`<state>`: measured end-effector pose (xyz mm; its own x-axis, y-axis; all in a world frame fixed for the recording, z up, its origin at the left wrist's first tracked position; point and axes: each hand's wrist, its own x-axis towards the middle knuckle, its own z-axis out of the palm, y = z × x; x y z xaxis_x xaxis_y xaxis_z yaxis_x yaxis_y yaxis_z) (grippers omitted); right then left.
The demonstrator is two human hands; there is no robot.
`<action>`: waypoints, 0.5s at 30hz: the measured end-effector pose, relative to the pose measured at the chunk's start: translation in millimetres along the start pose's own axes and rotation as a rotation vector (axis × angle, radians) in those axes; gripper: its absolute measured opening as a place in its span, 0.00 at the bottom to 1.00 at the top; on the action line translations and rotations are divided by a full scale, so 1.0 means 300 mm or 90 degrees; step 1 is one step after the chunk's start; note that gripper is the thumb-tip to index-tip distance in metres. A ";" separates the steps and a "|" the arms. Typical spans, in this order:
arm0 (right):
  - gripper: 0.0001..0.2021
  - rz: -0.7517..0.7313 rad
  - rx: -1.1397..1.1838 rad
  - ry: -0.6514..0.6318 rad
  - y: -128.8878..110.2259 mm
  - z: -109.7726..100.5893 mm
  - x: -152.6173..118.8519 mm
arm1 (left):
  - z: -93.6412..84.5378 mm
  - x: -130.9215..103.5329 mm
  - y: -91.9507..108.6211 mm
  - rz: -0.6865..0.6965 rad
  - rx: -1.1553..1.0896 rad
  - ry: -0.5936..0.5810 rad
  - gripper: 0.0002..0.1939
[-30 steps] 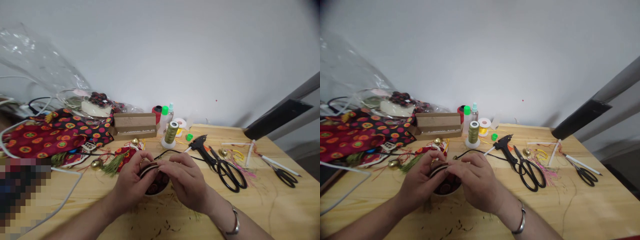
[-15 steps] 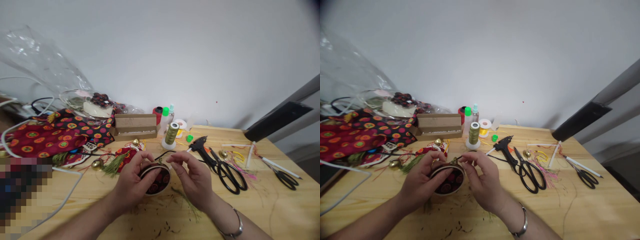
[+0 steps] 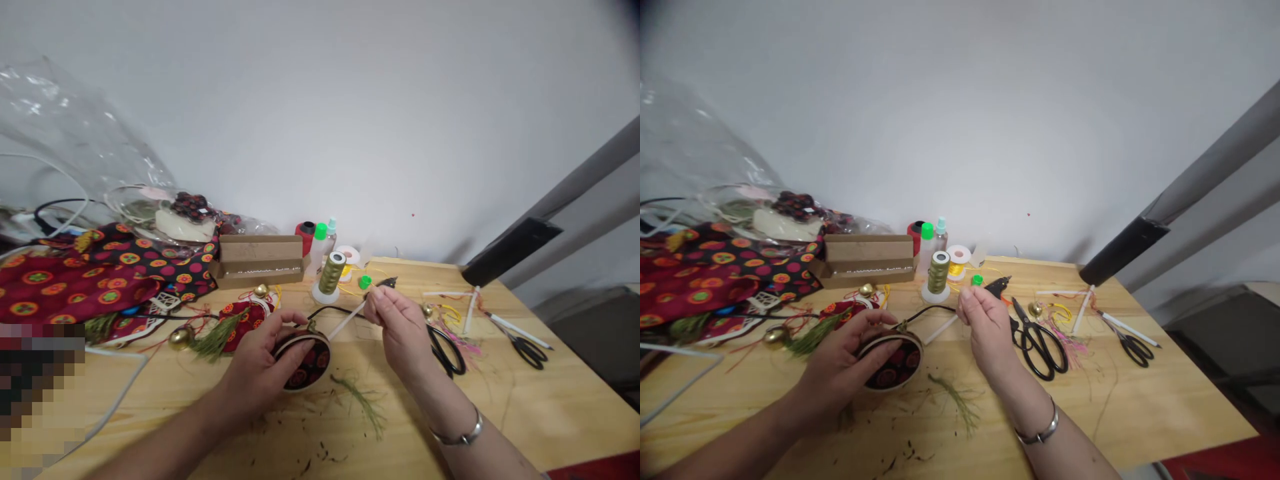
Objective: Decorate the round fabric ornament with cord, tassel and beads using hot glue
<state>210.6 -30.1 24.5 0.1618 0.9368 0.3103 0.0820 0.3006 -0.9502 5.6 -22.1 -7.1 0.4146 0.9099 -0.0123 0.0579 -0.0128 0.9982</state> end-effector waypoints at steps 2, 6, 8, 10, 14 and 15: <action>0.24 0.038 -0.053 -0.011 0.002 -0.012 0.006 | -0.001 0.003 0.003 -0.008 -0.009 0.009 0.09; 0.21 0.018 -0.395 0.063 0.012 -0.113 0.027 | -0.002 0.012 0.014 -0.039 -0.044 0.024 0.11; 0.12 0.010 -0.480 0.103 0.018 -0.189 0.041 | -0.001 0.015 0.020 -0.065 -0.060 0.034 0.12; 0.16 0.030 -0.573 0.101 0.027 -0.255 0.050 | 0.000 0.017 0.025 -0.087 -0.077 0.040 0.12; 0.17 0.085 -0.723 -0.018 0.056 -0.296 0.046 | 0.003 0.020 0.032 -0.102 -0.113 0.043 0.11; 0.17 0.097 -0.756 -0.044 0.063 -0.289 0.044 | 0.004 0.022 0.033 -0.105 -0.125 0.043 0.11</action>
<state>299.7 -27.6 13.1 0.1989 0.9669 0.1596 0.9284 -0.1338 -0.3466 9.9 -16.7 2.6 0.3519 0.9188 -0.1786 -0.0608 0.2128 0.9752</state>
